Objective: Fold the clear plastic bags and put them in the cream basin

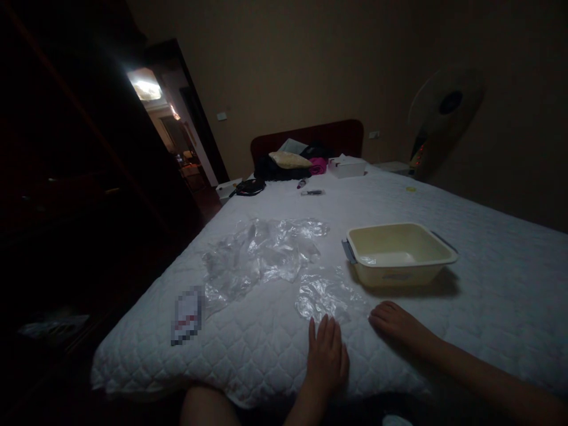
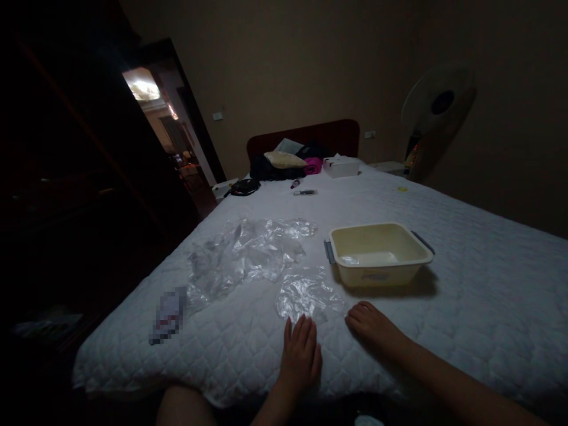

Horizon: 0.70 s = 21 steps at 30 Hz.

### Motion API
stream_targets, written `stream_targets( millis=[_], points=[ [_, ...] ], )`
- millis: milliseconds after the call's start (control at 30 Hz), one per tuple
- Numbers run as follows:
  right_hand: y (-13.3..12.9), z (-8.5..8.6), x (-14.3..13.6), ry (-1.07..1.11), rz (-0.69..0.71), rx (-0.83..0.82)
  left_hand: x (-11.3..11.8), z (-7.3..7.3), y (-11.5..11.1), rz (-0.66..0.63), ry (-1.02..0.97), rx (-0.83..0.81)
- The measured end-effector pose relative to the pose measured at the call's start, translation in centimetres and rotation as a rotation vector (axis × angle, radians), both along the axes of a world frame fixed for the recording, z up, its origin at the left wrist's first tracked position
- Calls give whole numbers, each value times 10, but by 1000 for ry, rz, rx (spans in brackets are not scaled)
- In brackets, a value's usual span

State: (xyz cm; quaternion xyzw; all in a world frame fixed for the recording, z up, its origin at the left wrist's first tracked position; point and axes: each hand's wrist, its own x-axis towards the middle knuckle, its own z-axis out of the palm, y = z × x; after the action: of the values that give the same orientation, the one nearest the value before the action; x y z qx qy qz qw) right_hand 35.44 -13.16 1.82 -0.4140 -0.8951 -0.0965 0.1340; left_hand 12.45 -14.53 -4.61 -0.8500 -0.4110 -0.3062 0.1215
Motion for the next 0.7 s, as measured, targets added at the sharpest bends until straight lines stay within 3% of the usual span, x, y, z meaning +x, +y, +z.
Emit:
stream_targets(
  millis=[300, 433, 700],
  points=[
    [-25, 3, 0, 45, 2, -116, 6, 8, 2, 29, -11, -15],
    [-27, 10, -2, 67, 2, -140, 11, 13, 5, -11, 24, -43],
    [-25, 12, -4, 105, -11, -144, 14, 13, 5, 37, 12, -55]
  ],
)
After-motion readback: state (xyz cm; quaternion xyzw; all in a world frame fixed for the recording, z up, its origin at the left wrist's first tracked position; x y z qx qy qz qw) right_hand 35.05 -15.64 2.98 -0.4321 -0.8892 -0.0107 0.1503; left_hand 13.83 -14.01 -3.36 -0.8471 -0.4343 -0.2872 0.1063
